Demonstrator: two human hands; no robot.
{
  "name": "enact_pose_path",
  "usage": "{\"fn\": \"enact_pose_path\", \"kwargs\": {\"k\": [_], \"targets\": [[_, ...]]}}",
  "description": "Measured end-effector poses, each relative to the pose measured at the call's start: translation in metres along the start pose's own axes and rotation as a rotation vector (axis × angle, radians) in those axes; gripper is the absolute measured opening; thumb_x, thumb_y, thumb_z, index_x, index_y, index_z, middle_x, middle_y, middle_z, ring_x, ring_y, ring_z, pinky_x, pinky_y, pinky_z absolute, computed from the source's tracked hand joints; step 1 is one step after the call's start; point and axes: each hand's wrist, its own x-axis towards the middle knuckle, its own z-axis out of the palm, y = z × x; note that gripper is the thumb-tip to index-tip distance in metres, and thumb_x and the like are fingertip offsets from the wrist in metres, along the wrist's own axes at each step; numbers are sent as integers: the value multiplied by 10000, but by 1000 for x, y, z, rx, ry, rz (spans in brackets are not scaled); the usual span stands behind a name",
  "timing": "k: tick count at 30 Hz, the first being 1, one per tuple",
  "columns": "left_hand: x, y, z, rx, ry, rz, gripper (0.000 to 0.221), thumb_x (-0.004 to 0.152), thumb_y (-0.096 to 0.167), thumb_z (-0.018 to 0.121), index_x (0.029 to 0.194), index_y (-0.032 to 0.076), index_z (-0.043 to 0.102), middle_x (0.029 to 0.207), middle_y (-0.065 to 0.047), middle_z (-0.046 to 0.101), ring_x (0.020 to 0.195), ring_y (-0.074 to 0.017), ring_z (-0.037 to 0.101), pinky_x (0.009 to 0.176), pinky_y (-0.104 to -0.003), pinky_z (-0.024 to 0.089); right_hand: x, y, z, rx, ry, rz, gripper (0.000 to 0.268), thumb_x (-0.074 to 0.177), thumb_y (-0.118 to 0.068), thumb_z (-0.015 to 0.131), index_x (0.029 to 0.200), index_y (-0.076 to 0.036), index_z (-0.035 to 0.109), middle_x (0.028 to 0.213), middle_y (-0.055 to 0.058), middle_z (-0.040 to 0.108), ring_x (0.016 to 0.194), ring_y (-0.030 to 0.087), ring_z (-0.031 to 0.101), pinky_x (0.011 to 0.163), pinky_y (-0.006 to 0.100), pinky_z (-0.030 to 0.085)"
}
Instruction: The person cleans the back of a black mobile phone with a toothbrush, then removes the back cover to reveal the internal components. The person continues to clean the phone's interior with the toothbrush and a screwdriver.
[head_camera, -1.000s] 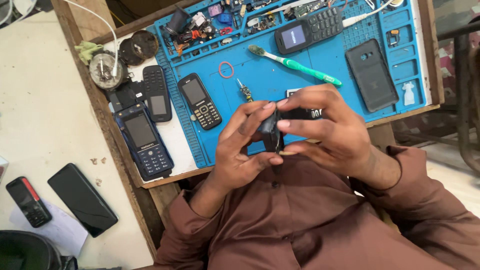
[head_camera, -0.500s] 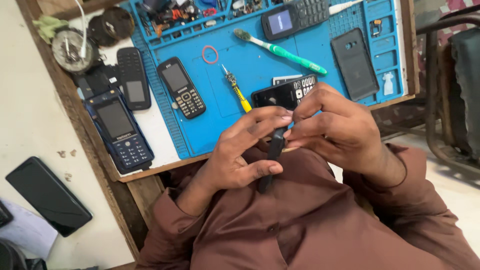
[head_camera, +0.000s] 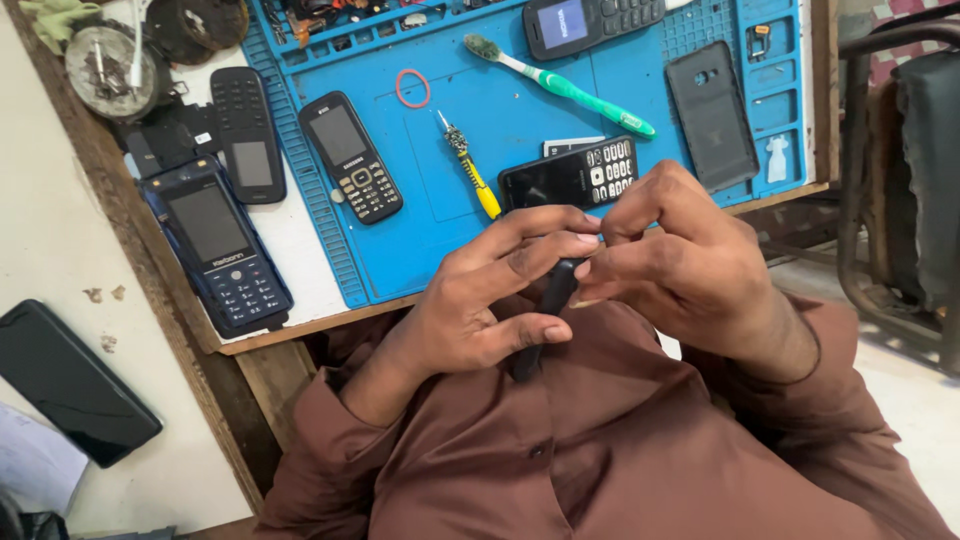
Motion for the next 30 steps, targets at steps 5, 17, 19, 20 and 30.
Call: {"fn": "enact_pose_path", "kwargs": {"k": [5, 17, 19, 20, 30], "targets": [[2, 1, 0, 22, -11, 0, 578, 994, 320, 767, 1463, 49, 566, 1473, -137, 546, 1338, -274, 627, 1121, -366, 559, 8, -1, -8, -36, -34, -24, 264, 790, -72, 865, 963, -77, 666, 960, 76, 588, 914, 236, 601, 804, 342, 514], [-1, 0, 3, -12, -26, 8, 542, 1031, 337, 744, 1455, 66, 543, 1479, -136, 538, 1298, -266, 660, 1104, -345, 579, 18, -7, -12, -11, -22, -22, 269, 714, -62, 869, 913, -41, 689, 987, 111, 619, 917, 267, 625, 771, 347, 517], [-3, -3, 6, 5, -3, 6, 535, 1029, 339, 744, 1442, 61, 550, 1470, -140, 540, 1273, -266, 674, 1080, -341, 587, 17, -7, -10, -6, -12, -34, 277, 711, -74, 874, 911, -36, 687, 1007, 120, 631, 928, 271, 635, 780, 352, 519], [-3, -4, 7, 22, 19, 10, 521, 1028, 338, 746, 1427, 61, 560, 1460, -140, 546, 1259, -267, 681, 1065, -339, 591, 17, -6, -9, -3, -17, -34, 270, 718, -69, 873, 907, -32, 683, 1016, 124, 638, 939, 276, 646, 791, 356, 531], [-6, -14, 16, 81, 95, 29, 498, 1014, 374, 753, 1385, 68, 623, 1417, -139, 581, 1189, -252, 721, 991, -330, 631, 13, -1, 1, 75, 1, -15, 226, 752, -26, 829, 894, -11, 655, 1104, 167, 655, 1023, 316, 681, 863, 387, 575]]}}
